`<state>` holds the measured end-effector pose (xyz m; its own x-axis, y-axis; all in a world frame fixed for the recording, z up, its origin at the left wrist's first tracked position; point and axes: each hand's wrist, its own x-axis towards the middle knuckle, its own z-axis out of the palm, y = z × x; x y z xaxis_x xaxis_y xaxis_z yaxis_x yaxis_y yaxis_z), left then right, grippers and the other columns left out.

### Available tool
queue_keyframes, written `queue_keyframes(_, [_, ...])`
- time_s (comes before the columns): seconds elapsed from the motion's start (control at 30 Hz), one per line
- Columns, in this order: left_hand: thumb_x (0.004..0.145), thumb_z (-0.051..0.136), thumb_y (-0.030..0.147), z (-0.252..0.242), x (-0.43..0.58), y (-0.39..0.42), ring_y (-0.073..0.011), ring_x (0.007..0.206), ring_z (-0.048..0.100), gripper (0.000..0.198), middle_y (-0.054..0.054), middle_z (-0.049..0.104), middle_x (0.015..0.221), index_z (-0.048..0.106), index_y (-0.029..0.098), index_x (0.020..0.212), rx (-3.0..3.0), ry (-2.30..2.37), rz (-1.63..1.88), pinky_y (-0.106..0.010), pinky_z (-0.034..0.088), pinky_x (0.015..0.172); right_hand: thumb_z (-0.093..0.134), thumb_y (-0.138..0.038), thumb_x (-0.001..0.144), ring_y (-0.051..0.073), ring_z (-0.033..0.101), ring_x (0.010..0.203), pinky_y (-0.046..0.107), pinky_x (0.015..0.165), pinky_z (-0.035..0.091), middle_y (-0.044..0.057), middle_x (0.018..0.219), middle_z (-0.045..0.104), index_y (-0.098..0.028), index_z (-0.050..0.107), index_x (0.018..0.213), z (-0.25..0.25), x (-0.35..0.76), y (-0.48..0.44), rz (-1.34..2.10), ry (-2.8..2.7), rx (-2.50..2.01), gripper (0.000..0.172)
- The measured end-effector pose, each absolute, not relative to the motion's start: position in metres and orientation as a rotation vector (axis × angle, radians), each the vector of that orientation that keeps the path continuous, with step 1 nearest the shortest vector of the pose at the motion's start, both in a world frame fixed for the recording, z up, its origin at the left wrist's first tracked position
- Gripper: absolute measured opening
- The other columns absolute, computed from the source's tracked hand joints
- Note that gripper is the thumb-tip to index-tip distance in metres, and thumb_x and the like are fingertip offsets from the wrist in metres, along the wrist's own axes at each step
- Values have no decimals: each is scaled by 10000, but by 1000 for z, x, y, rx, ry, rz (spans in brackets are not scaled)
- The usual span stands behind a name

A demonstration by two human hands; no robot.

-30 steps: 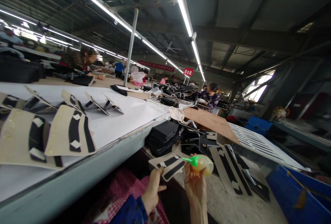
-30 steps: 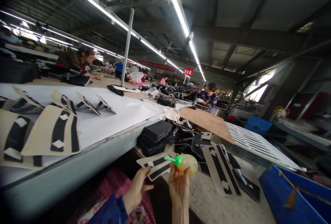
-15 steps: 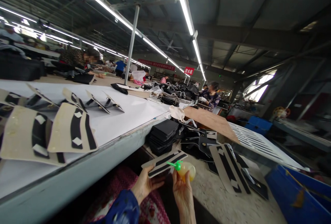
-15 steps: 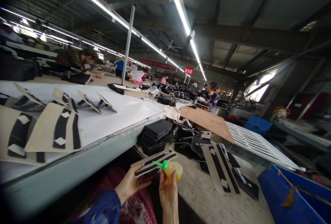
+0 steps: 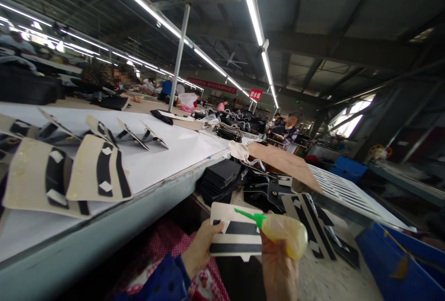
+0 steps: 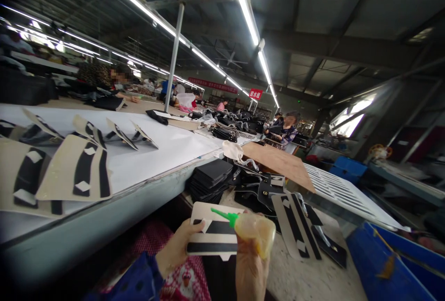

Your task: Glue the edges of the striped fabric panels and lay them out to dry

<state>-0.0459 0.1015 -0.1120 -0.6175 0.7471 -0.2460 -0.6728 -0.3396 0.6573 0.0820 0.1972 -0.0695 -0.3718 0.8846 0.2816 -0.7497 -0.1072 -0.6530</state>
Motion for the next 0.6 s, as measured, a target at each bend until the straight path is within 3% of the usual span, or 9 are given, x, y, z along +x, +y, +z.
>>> queue_keyframes(0.1, [660,893,314,-85,-27,93,-224,708,718,379,-56,771,781,729,119,941,217,985,2058,-281,536,626,891,-276,675,215,705,1050,306,892,586,68,1164,733,-244,588,1317,-54,94,185,1528,-1029,-189,711])
queue_keyframes(0.23, [639,899,384,-59,-8,81,-240,741,716,439,-60,783,820,748,141,972,336,1004,2072,-287,533,655,830,-237,714,313,717,1014,452,851,605,129,1112,742,-213,697,1123,-53,97,179,1500,-1141,-134,430])
queue_keyframes(0.33, [672,878,405,-51,-3,75,-221,720,694,445,-60,784,847,761,144,1013,449,991,2085,-280,523,661,749,-362,800,321,726,969,482,824,612,124,1043,755,-225,731,1024,-53,94,176,1632,-1094,-174,263])
queue_keyframes(0.43, [761,822,382,-50,-3,73,-198,749,680,376,-50,784,887,765,161,1061,570,976,2102,-251,500,672,655,-482,879,306,710,1029,519,901,582,97,1081,747,-258,725,1042,-53,94,173,1719,-1117,-132,285])
queue_keyframes(0.6, [886,710,349,-47,-4,71,-249,974,682,326,-59,774,1045,736,197,1173,775,898,2123,-291,504,838,654,-497,887,304,687,1090,569,969,537,86,1127,733,-274,716,1063,-55,99,169,1725,-1173,-78,290])
